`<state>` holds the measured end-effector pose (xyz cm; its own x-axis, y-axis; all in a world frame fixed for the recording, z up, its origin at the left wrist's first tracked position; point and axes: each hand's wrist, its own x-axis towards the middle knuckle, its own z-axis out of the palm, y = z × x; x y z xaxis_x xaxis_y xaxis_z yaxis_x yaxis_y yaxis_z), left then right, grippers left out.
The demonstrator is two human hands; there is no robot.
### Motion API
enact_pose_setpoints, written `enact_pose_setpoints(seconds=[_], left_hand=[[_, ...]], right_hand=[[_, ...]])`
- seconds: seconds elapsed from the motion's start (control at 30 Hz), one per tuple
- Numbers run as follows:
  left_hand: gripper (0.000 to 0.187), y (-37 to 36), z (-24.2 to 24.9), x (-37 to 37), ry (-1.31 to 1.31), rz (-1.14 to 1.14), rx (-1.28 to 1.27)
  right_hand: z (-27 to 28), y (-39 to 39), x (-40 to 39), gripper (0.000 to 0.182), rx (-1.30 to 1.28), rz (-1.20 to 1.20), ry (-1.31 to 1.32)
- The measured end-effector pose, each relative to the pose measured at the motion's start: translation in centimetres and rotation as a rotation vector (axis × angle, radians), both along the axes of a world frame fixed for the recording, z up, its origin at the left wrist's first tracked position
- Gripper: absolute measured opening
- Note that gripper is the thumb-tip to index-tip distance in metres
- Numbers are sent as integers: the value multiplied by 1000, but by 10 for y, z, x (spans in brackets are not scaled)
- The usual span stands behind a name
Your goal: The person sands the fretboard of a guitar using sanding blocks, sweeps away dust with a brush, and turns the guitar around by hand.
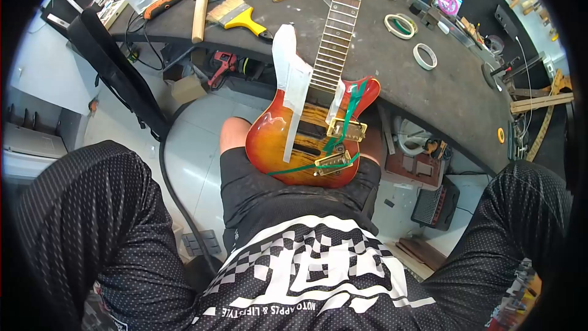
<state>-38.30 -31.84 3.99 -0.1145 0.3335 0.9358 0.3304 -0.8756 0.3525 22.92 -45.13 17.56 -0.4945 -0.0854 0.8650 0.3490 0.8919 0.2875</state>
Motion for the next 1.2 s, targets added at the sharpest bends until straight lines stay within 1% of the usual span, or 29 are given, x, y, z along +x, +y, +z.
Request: enact_pose_setpoints(seconds=[0.17,0.3,0.4,0.57,0.67,0.7,0.73,0.77,0.8,0.83,0.87,0.9,0.93,0.97,1.03,1.07,1.1,1.17,1.2], left_hand=[[25,18,-19,15,5,41,27],[26,50,-30,40,-19,69,152],[26,69,-43,47,-7,76,171],[27,80,-43,74,34,121,171],[28,100,-48,57,63,169,237],[28,103,-43,56,77,186,263],[28,106,-39,55,89,202,288],[28,115,-29,55,99,219,315],[23,132,-59,55,280,447,139],[22,157,-97,62,-196,84,-492],[24,190,-140,45,26,243,-561],[28,211,-177,30,178,302,-608],[28,221,-197,29,174,382,-660],[31,229,-211,29,172,458,-712],[43,246,-229,24,265,669,-920],[58,251,-234,30,324,753,-929],[66,242,-226,43,405,779,-978],[64,260,-248,38,514,773,-1027],[60,260,-241,44,517,842,-950]], right_hand=[[5,3,-11,22,-17,-15,-19],[7,3,-20,20,74,-34,-57],[5,3,-23,20,66,-61,-59],[5,13,-30,19,22,-70,-45],[6,22,-32,19,61,-56,-29],[-6,38,-36,19,77,-50,-19],[11,25,-56,20,93,-45,-11],[-27,63,-52,13,128,86,131],[-64,90,-42,10,83,-5,151],[-97,111,-21,14,31,-99,170],[-129,128,-11,22,-21,-191,186],[-159,143,-14,13,-273,-264,256],[-194,159,-14,13,-562,-252,379],[-221,175,-21,17,-689,-270,438],[-283,203,-1,22,-979,-397,425],[-311,213,4,23,-1036,-416,423],[-338,220,9,25,-1095,-437,421],[-383,229,21,25,-1157,-476,414],[-405,232,21,26,-1198,-470,534]])
